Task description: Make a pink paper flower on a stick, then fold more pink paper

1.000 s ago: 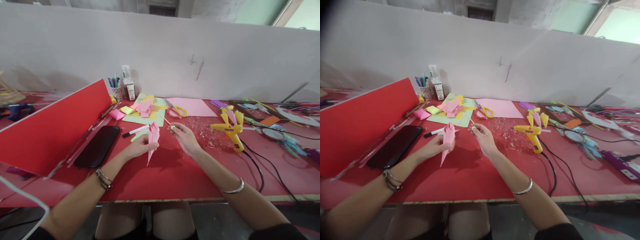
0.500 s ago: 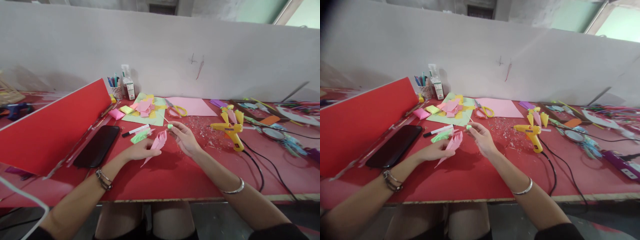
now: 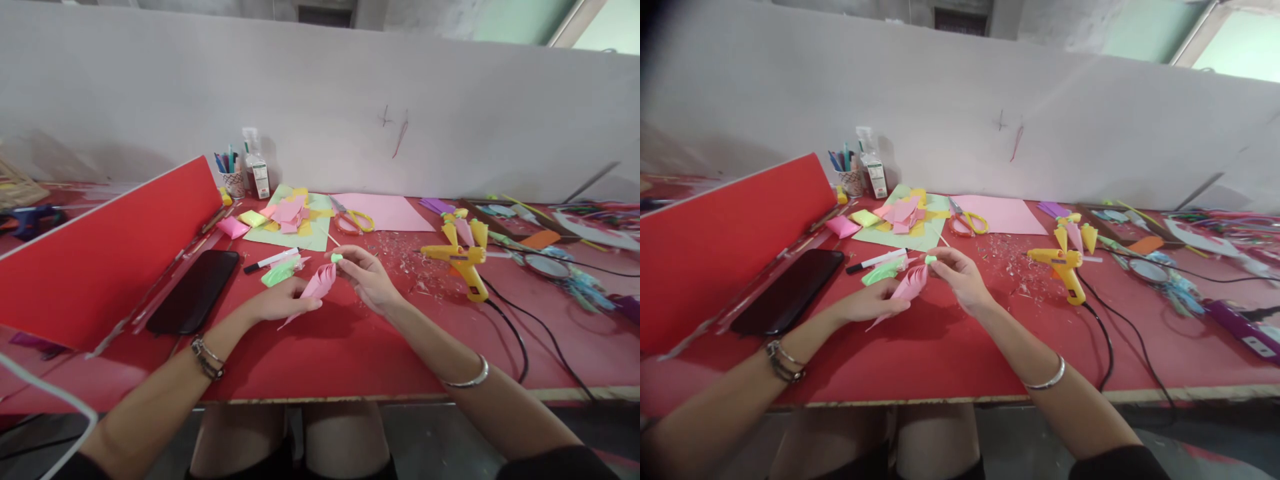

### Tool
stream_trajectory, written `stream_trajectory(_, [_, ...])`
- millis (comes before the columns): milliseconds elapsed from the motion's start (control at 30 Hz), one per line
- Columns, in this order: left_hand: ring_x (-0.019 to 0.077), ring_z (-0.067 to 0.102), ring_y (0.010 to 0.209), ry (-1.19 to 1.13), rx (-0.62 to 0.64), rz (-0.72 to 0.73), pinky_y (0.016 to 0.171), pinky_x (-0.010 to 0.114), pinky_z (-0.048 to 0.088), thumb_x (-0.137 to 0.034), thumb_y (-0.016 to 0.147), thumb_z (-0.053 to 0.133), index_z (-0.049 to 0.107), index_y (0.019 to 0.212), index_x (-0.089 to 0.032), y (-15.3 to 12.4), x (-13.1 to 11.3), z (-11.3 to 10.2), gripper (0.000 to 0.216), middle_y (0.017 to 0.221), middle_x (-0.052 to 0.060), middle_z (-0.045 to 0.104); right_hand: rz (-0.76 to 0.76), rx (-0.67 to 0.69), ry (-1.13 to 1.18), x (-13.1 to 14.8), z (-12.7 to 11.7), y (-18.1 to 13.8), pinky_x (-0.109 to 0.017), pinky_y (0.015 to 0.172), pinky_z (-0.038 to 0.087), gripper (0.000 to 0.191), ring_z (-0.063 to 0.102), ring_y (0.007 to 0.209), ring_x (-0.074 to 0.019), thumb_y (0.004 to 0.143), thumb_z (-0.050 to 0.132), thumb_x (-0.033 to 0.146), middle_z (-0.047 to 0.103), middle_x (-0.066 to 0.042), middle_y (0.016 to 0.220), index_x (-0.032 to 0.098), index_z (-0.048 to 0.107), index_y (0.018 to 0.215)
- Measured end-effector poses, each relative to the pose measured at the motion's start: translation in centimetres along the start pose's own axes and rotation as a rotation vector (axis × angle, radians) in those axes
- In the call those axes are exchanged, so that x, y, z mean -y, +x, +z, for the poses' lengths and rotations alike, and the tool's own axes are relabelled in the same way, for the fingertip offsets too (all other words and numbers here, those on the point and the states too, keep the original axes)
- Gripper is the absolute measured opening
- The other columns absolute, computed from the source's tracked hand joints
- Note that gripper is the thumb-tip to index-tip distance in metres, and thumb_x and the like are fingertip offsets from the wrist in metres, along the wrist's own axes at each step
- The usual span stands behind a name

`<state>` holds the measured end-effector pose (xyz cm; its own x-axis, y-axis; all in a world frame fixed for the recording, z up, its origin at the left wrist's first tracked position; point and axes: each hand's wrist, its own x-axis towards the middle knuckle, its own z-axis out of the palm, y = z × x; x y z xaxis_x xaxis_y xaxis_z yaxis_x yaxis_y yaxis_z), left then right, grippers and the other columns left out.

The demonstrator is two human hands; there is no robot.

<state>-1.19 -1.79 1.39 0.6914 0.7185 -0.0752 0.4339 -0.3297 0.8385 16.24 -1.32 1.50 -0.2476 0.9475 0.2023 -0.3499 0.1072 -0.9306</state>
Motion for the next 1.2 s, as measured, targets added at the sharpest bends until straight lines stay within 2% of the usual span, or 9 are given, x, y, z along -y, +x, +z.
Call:
stream_trajectory(133, [0.0074,0.031,0.047,-0.003,0.010,-0.003,0.046,0.022,0.023,-0.045,0.068,0.040,0.034,0.051,-0.017,-0.04,0.09,0.03,0.033,0.050,-0.005,0.034,0.000,0.042,-0.011,0.03,-0.03,-0.07,-0.020,0.063,0.045,0.013,0.053,0.064,-0.0053,0.062,0.068,0.026,0.061,0.004,0.071,0.023,0.064,0.073])
stream_trajectory(300, [0.0073,0.032,0.045,-0.027,0.020,-0.004,0.045,0.022,0.024,-0.045,0.070,0.041,0.035,0.051,-0.017,-0.20,0.16,-0.02,0.034,0.048,-0.005,0.036,-0.005,0.012,-0.008,0.23,0.09,-0.13,-0.019,0.063,0.045,0.014,0.053,0.062,-0.0052,0.059,0.070,0.027,0.060,0.005,0.068,0.024,0.065,0.072])
stream_trajectory(567, [0.0078,0.036,0.042,-0.089,0.028,-0.025,0.044,0.022,0.027,-0.049,0.071,0.041,0.037,0.051,-0.017,-0.10,0.54,-0.02,0.038,0.045,-0.004,0.040,-0.022,-0.047,0.000,0.40,0.22,-0.08,-0.029,0.075,0.046,0.015,0.055,0.071,-0.0093,0.058,0.069,0.031,0.063,0.003,0.075,0.026,0.067,0.072])
stream_trajectory(733, [0.0077,0.036,0.042,-0.099,0.007,-0.047,0.044,0.022,0.028,-0.050,0.070,0.042,0.037,0.052,-0.017,-0.12,0.35,0.06,0.038,0.046,-0.005,0.040,0.009,-0.089,0.031,0.41,0.28,-0.06,-0.027,0.073,0.046,0.022,0.055,0.070,-0.0084,0.054,0.072,0.029,0.063,0.005,0.073,0.027,0.067,0.076])
stream_trajectory(967, [0.0078,0.036,0.042,-0.083,0.012,-0.057,0.045,0.022,0.028,-0.049,0.071,0.041,0.037,0.052,-0.017,-0.11,0.36,0.07,0.037,0.046,-0.004,0.040,-0.029,-0.083,-0.025,0.27,0.27,-0.12,-0.024,0.068,0.043,0.015,0.053,0.068,-0.0077,0.056,0.071,0.028,0.061,0.004,0.070,0.025,0.066,0.070])
stream_trajectory(1200, [0.0078,0.036,0.041,-0.078,0.025,-0.047,0.044,0.022,0.026,-0.049,0.071,0.040,0.036,0.051,-0.018,-0.10,0.34,0.04,0.037,0.045,-0.004,0.040,0.003,-0.043,-0.030,0.04,0.10,-0.12,-0.024,0.067,0.042,0.015,0.051,0.067,-0.0074,0.058,0.070,0.027,0.060,0.004,0.070,0.025,0.066,0.072])
